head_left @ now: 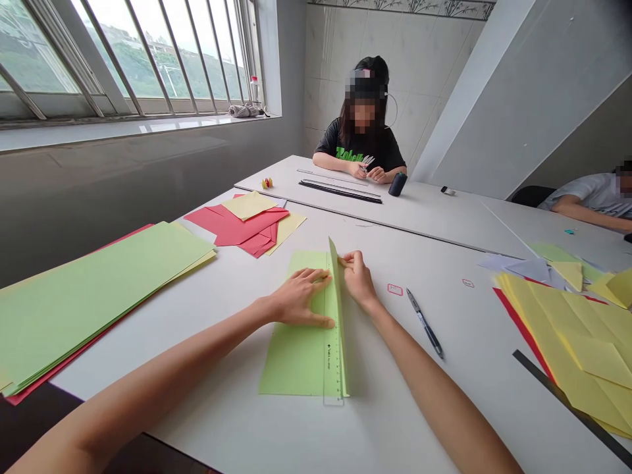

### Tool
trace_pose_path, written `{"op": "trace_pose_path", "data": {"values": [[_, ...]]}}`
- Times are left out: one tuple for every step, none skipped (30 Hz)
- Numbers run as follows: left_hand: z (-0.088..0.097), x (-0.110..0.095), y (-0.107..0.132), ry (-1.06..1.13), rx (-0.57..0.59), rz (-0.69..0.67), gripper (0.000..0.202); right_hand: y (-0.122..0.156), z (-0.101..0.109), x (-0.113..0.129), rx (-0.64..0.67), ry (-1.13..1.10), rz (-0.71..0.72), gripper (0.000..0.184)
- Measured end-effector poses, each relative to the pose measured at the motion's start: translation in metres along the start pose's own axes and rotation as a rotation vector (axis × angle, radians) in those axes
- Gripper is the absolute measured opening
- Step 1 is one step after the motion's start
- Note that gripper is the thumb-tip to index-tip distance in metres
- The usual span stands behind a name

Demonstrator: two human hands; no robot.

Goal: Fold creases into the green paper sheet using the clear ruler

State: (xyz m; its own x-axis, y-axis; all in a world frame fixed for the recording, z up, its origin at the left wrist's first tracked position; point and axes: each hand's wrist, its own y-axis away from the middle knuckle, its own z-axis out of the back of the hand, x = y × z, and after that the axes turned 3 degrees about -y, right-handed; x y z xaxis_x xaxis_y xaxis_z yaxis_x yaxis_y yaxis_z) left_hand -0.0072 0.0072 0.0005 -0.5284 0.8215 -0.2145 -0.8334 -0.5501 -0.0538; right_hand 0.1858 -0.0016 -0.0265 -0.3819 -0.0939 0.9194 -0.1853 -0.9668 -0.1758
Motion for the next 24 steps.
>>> {"op": "trace_pose_path", "data": {"values": [[0.0, 0.0, 0.0, 0.006, 0.005, 0.01, 0.083, -0.001, 0.002, 0.0, 0.006, -0.009, -0.008, 0.014], [0.0, 0.0, 0.0, 0.011, 0.011, 0.017, 0.092, -0.002, 0.002, 0.0, 0.012, -0.015, -0.009, 0.013], [-0.001, 0.0, 0.0, 0.015, 0.014, 0.019, 0.095, -0.004, 0.0, -0.001, 0.013, -0.019, -0.006, 0.014], [-0.001, 0.0, 0.0, 0.019, 0.013, 0.016, 0.094, -0.005, -0.002, -0.002, 0.009, -0.021, 0.0, 0.015], [0.0, 0.0, 0.0, 0.021, 0.01, 0.007, 0.087, -0.006, -0.006, -0.003, 0.001, -0.022, 0.008, 0.016], [0.0, 0.0, -0.001, 0.019, 0.006, -0.002, 0.077, -0.008, -0.01, -0.004, -0.009, -0.024, 0.015, 0.019], [0.0, 0.0, -0.001, 0.014, 0.004, -0.012, 0.065, -0.009, -0.013, -0.005, -0.017, -0.027, 0.02, 0.021], [0.001, 0.0, -0.001, 0.006, 0.005, -0.022, 0.053, -0.01, -0.015, -0.006, -0.022, -0.032, 0.022, 0.023], [0.001, -0.001, -0.001, -0.002, 0.007, -0.027, 0.045, -0.011, -0.015, -0.006, -0.021, -0.04, 0.02, 0.023], [0.001, -0.001, -0.001, -0.006, 0.009, -0.026, 0.043, -0.012, -0.014, -0.007, -0.014, -0.051, 0.013, 0.023], [0.001, -0.001, -0.001, -0.006, 0.008, -0.018, 0.048, -0.011, -0.011, -0.007, -0.003, -0.063, 0.001, 0.022], [0.001, -0.001, -0.001, -0.001, 0.006, -0.006, 0.058, -0.01, -0.006, -0.006, 0.01, -0.077, -0.015, 0.021], [0.001, -0.001, -0.001, 0.005, 0.005, 0.005, 0.071, -0.007, -0.001, -0.006, 0.023, -0.091, -0.034, 0.019], [0.0, 0.0, 0.0, 0.01, 0.006, 0.016, 0.084, -0.002, 0.005, -0.005, 0.034, -0.104, -0.052, 0.017], [-0.001, 0.0, 0.0, 0.013, 0.01, 0.023, 0.095, 0.004, 0.011, -0.004, 0.039, -0.116, -0.068, 0.017], [-0.002, 0.001, 0.0, 0.014, 0.016, 0.028, 0.101, 0.012, 0.017, -0.003, 0.043, -0.128, -0.079, 0.018], [-0.003, 0.001, 0.0, 0.014, 0.021, 0.03, 0.104, 0.021, 0.022, -0.002, 0.046, -0.14, -0.085, 0.018], [-0.004, 0.002, 0.0, 0.015, 0.025, 0.03, 0.105, 0.031, 0.026, 0.0, 0.049, -0.151, -0.086, 0.017], [-0.004, 0.002, 0.0, 0.018, 0.026, 0.029, 0.105, 0.041, 0.028, 0.002, 0.058, -0.163, -0.088, 0.016], [-0.004, 0.002, 0.0, 0.022, 0.025, 0.027, 0.105, 0.051, 0.03, 0.003, 0.065, -0.178, -0.093, 0.014], [-0.004, 0.002, 0.0, 0.024, 0.024, 0.025, 0.105, 0.061, 0.029, 0.005, 0.079, -0.177, -0.102, 0.012], [-0.004, 0.002, 0.0, 0.025, 0.022, 0.025, 0.105, 0.068, 0.028, 0.006, 0.096, -0.173, -0.103, 0.01], [-0.003, 0.001, 0.0, 0.023, 0.016, 0.025, 0.103, 0.074, 0.025, 0.007, 0.113, -0.163, -0.094, 0.007], [-0.003, 0.001, 0.0, 0.019, 0.008, 0.022, 0.099, 0.078, 0.021, 0.007, 0.118, -0.14, -0.075, 0.004]]}}
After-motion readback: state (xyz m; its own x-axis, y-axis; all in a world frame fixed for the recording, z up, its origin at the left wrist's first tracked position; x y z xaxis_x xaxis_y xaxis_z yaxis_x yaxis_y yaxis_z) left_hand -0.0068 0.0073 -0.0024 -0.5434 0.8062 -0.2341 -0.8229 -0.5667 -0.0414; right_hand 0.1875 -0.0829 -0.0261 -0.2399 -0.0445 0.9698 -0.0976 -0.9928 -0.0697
